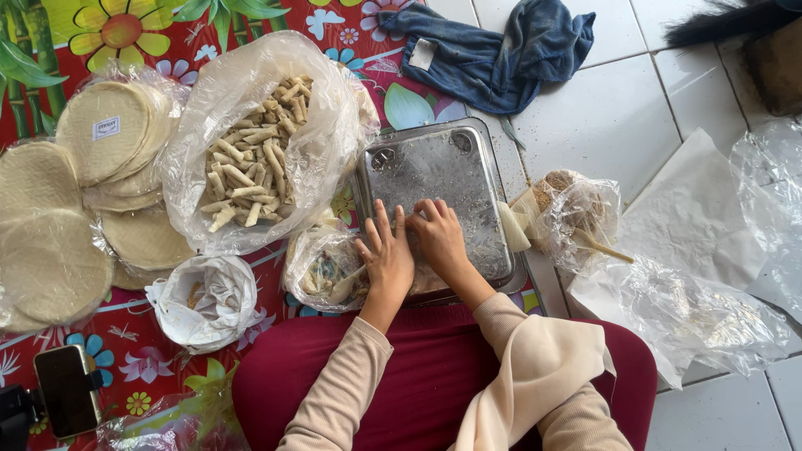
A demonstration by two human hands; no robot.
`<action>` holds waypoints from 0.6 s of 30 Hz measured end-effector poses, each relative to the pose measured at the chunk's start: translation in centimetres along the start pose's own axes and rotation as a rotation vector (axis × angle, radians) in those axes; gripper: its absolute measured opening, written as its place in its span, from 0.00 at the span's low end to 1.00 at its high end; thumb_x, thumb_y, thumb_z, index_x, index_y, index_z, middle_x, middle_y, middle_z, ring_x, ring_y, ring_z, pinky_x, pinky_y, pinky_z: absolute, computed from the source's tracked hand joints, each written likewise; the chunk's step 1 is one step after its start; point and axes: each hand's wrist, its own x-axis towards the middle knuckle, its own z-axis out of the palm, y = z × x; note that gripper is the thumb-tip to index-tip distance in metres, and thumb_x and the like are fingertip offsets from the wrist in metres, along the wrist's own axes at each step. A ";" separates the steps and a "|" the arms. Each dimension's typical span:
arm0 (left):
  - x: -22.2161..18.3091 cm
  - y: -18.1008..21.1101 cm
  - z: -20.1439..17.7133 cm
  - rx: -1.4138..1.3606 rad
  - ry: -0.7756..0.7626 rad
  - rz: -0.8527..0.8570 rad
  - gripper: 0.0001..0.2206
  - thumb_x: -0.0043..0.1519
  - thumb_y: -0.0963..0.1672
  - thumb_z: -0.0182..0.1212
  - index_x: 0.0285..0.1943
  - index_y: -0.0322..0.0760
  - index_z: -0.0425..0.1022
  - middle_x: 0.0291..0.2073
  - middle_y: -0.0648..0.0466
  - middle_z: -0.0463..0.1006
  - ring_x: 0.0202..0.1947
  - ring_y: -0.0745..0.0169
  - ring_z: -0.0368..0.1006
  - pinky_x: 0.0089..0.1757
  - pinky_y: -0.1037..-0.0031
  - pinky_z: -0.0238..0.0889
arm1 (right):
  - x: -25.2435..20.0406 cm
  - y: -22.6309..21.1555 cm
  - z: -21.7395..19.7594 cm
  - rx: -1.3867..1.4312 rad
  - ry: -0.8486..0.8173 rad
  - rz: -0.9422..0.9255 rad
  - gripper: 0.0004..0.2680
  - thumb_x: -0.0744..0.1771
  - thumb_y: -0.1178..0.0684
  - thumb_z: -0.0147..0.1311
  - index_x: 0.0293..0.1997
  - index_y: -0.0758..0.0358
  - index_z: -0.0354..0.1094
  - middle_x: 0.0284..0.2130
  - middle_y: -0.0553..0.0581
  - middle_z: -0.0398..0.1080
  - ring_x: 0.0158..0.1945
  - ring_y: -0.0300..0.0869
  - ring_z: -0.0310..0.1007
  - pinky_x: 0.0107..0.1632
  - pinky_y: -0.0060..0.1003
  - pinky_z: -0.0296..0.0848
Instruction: The person prepares food wrappers by taking thin circular sheets from a stack and folding them into triangles on a metal tray.
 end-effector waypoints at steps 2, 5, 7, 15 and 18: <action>0.1 -0.1 -0.5 -0.107 -0.006 -0.003 0.36 0.64 0.48 0.58 0.81 0.45 0.43 0.78 0.39 0.29 0.75 0.31 0.37 0.60 0.28 0.40 | 0.0 -0.1 0.2 -0.012 0.033 0.040 0.06 0.62 0.55 0.63 0.40 0.54 0.77 0.46 0.51 0.69 0.49 0.46 0.66 0.50 0.40 0.66; 0.5 -0.1 -1.8 -0.148 -0.073 -0.005 0.42 0.60 0.54 0.62 0.81 0.48 0.42 0.78 0.41 0.27 0.76 0.32 0.35 0.62 0.29 0.40 | 0.5 -0.5 0.5 -0.006 0.095 0.158 0.07 0.62 0.51 0.66 0.41 0.54 0.76 0.48 0.52 0.69 0.51 0.47 0.63 0.52 0.42 0.61; 0.4 -0.1 -2.3 -0.135 -0.081 0.005 0.47 0.56 0.57 0.65 0.81 0.47 0.42 0.79 0.41 0.26 0.77 0.32 0.34 0.63 0.29 0.39 | 0.8 -0.4 0.6 0.019 0.106 0.284 0.13 0.60 0.49 0.67 0.45 0.55 0.75 0.48 0.56 0.68 0.52 0.49 0.60 0.52 0.44 0.58; 1.7 0.5 -1.7 -0.215 -0.061 0.018 0.58 0.48 0.66 0.59 0.81 0.35 0.36 0.79 0.41 0.25 0.77 0.33 0.29 0.64 0.29 0.35 | 1.9 4.2 -0.6 0.226 0.368 0.526 0.12 0.65 0.65 0.51 0.52 0.57 0.72 0.51 0.53 0.66 0.61 0.47 0.60 0.66 0.43 0.52; 2.6 0.4 -1.0 -0.218 -0.041 0.038 0.59 0.49 0.68 0.55 0.81 0.32 0.34 0.78 0.41 0.26 0.77 0.34 0.28 0.64 0.29 0.33 | 2.2 4.5 -2.7 0.291 0.405 0.545 0.12 0.64 0.67 0.49 0.50 0.59 0.71 0.50 0.56 0.65 0.60 0.47 0.60 0.68 0.45 0.49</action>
